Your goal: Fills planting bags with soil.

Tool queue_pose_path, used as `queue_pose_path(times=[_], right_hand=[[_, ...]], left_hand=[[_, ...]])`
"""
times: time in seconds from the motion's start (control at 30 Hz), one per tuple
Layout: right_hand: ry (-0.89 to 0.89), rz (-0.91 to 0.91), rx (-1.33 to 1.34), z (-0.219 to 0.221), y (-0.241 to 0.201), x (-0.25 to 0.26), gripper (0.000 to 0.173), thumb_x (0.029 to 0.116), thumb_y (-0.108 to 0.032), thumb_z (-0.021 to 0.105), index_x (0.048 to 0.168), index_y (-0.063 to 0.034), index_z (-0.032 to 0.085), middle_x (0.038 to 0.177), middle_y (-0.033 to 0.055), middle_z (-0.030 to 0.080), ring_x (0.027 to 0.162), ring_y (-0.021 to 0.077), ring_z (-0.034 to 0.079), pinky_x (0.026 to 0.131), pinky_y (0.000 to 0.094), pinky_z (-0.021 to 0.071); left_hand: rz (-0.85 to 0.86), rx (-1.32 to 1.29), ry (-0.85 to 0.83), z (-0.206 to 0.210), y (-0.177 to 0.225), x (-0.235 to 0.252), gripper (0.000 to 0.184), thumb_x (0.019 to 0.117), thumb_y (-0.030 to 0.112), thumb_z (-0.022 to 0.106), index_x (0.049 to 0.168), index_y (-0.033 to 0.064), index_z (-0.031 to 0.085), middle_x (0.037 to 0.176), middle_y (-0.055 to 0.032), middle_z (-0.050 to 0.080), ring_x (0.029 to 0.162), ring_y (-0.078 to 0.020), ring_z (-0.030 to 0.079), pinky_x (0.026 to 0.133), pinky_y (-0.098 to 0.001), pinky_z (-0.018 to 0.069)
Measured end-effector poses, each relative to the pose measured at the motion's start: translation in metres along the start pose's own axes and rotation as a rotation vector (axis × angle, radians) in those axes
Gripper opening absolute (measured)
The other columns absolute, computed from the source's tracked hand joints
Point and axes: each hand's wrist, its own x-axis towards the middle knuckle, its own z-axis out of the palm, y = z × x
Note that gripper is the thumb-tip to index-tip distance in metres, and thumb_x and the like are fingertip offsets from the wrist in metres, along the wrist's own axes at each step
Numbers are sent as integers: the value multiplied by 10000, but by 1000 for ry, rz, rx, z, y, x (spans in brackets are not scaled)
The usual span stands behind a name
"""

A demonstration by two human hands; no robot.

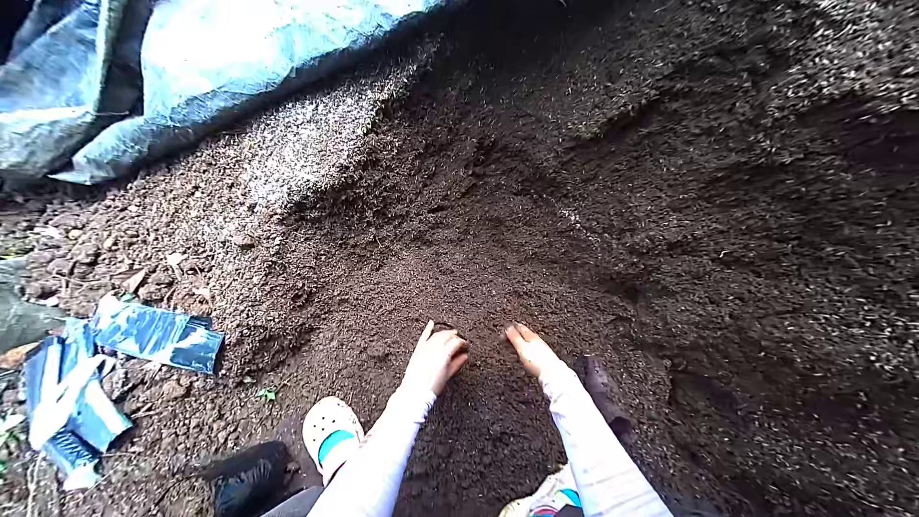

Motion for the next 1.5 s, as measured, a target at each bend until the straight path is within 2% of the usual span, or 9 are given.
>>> queue_pose_path(times=[0.17, 0.3, 0.43, 0.63, 0.93, 1.13, 1.33, 1.43, 1.5], right_hand=[[32, -242, 660, 46, -62, -9, 288, 1096, -150, 337, 977, -24, 567, 708, -29, 480, 607, 50, 467, 604, 216, 435], [-281, -154, 187, 97, -61, 31, 435, 1133, -203, 339, 1392, 79, 546, 1334, 254, 610, 1246, 297, 586, 1115, 443, 414], [-273, -153, 264, 60, -73, 34, 430, 1125, -273, 378, 1411, 13, 524, 1199, 181, 611, 1000, 228, 590, 901, 398, 492], [-402, 91, -326, 45, -12, 59, 812, 992, -674, 501, 1407, 20, 569, 1402, 265, 586, 1327, 389, 555, 1131, 584, 390], [-359, -142, -753, 63, -71, 18, 426, 1096, -311, 458, 1296, 20, 636, 1379, 267, 601, 1323, 435, 558, 1061, 635, 443], [-420, -10, -24, 46, -5, 59, 620, 1118, -495, 316, 1463, -23, 520, 1431, 231, 576, 1327, 363, 551, 1137, 537, 376], [-151, 95, -257, 112, 129, 68, 820, 842, -156, 822, 1565, -206, 439, 1663, 253, 227, 1476, 532, 290, 1130, 684, 367], [-114, 200, 285, 104, 126, 53, 661, 920, -77, 740, 1516, -50, 455, 1561, 221, 438, 1418, 348, 470, 1161, 519, 400], [-86, 152, 754, 92, 108, 41, 478, 982, -84, 639, 1429, -21, 481, 1249, 196, 612, 1048, 269, 635, 893, 440, 544]], left_hand=[[-519, -170, 463, -30, -11, -22, 317, 1029, 209, 536, 1216, -7, 673, 1163, -185, 695, 1123, -330, 657, 1015, -518, 501], [-856, -246, 315, -42, -8, -37, 369, 1108, 226, 431, 1288, -48, 599, 1223, -242, 657, 1173, -344, 640, 1049, -516, 478], [-983, -288, -159, -55, -4, -33, 642, 1095, 527, 375, 1375, -17, 569, 1304, -277, 627, 1267, -409, 594, 1071, -608, 441], [-1132, -389, -542, -38, 3, -11, 790, 1039, 670, 373, 1354, -16, 606, 1418, -244, 579, 1355, -378, 530, 1112, -588, 399], [-1071, -380, -403, -40, -3, -16, 541, 1109, 431, 427, 1317, -37, 601, 1331, -262, 599, 1249, -367, 569, 1042, -572, 424], [-1009, -123, -354, -35, -2, -25, 519, 1132, 378, 364, 1340, -40, 590, 1307, -270, 639, 1268, -381, 603, 1097, -563, 427], [-1044, -345, -311, -23, 3, -29, 539, 1119, 435, 387, 1412, 10, 545, 1362, -239, 622, 1212, -365, 654, 1011, -549, 522], [-1065, -407, -246, -27, 6, -30, 526, 1122, 423, 388, 1398, 4, 545, 1346, -239, 630, 1193, -363, 664, 996, -541, 528], [-1068, -434, -230, -28, 6, -35, 529, 1122, 426, 383, 1386, -1, 549, 1325, -236, 639, 1181, -359, 664, 988, -540, 527]])
